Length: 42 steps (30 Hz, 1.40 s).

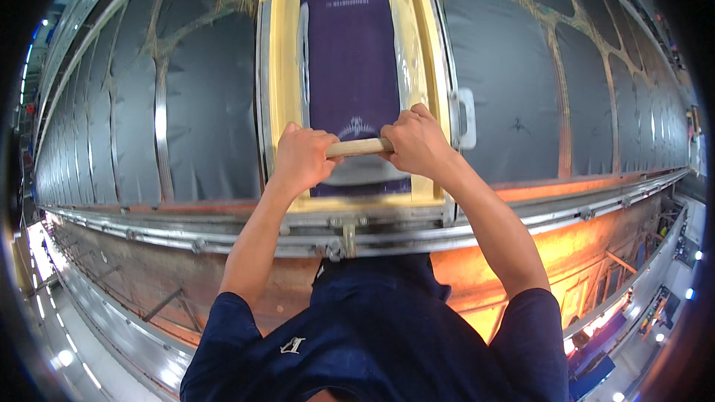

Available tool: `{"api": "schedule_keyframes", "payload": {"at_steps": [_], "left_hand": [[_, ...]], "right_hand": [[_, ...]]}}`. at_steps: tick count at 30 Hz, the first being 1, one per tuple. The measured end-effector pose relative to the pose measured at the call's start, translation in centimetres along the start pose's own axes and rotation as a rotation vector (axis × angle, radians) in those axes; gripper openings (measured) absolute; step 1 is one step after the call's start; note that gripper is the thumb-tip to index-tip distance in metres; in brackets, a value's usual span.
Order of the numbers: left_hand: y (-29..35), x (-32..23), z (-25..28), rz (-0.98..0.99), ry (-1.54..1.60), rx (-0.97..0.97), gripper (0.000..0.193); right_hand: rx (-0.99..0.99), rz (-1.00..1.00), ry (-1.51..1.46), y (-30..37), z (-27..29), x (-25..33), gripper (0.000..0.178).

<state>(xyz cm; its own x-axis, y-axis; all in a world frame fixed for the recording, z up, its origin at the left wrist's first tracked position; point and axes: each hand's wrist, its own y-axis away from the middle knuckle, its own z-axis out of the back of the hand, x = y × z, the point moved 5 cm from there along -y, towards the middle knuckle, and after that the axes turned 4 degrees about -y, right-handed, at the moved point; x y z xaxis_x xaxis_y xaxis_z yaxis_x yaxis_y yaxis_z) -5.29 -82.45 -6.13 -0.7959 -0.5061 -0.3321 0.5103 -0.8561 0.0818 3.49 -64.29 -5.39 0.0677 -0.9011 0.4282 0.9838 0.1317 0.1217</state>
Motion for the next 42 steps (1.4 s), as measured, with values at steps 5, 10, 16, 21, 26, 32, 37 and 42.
{"api": "schedule_keyframes", "payload": {"at_steps": [5, 10, 16, 21, 26, 32, 37, 42], "left_hand": [[-14.0, 6.6, 5.0, -0.013, -0.142, -0.065, 0.026], [-28.0, 13.0, 9.2, 0.008, -0.254, -0.077, 0.043], [-35.6, 17.6, 9.7, 0.095, -0.137, -0.022, 0.053], [-35.7, 18.5, 8.6, 0.116, -0.123, -0.031, 0.054], [-30.9, 15.7, 7.6, 0.115, -0.121, -0.016, 0.040], [-16.5, 8.1, 3.5, 0.059, -0.082, 0.035, 0.028], [-1.6, 0.3, -0.4, 0.037, -0.060, 0.029, 0.016], [5.4, -3.0, -1.7, 0.003, 0.030, -0.190, 0.017]], "right_hand": [[-0.065, -0.039, 0.123, -12.7, 6.8, -7.3, 0.026], [-0.042, -0.090, 0.119, -24.9, 12.1, -15.9, 0.031], [0.038, -0.154, 0.045, -32.6, 13.1, -21.5, 0.041], [0.015, -0.210, -0.050, -32.1, 13.0, -20.9, 0.043], [-0.022, -0.131, 0.073, -27.8, 10.8, -18.2, 0.039], [-0.022, -0.024, 0.085, -14.9, 4.8, -10.4, 0.032], [0.043, -0.045, 0.058, -1.5, -0.3, -1.1, 0.022], [-0.132, 0.007, -0.022, 5.1, -2.7, 2.6, 0.025]]}}
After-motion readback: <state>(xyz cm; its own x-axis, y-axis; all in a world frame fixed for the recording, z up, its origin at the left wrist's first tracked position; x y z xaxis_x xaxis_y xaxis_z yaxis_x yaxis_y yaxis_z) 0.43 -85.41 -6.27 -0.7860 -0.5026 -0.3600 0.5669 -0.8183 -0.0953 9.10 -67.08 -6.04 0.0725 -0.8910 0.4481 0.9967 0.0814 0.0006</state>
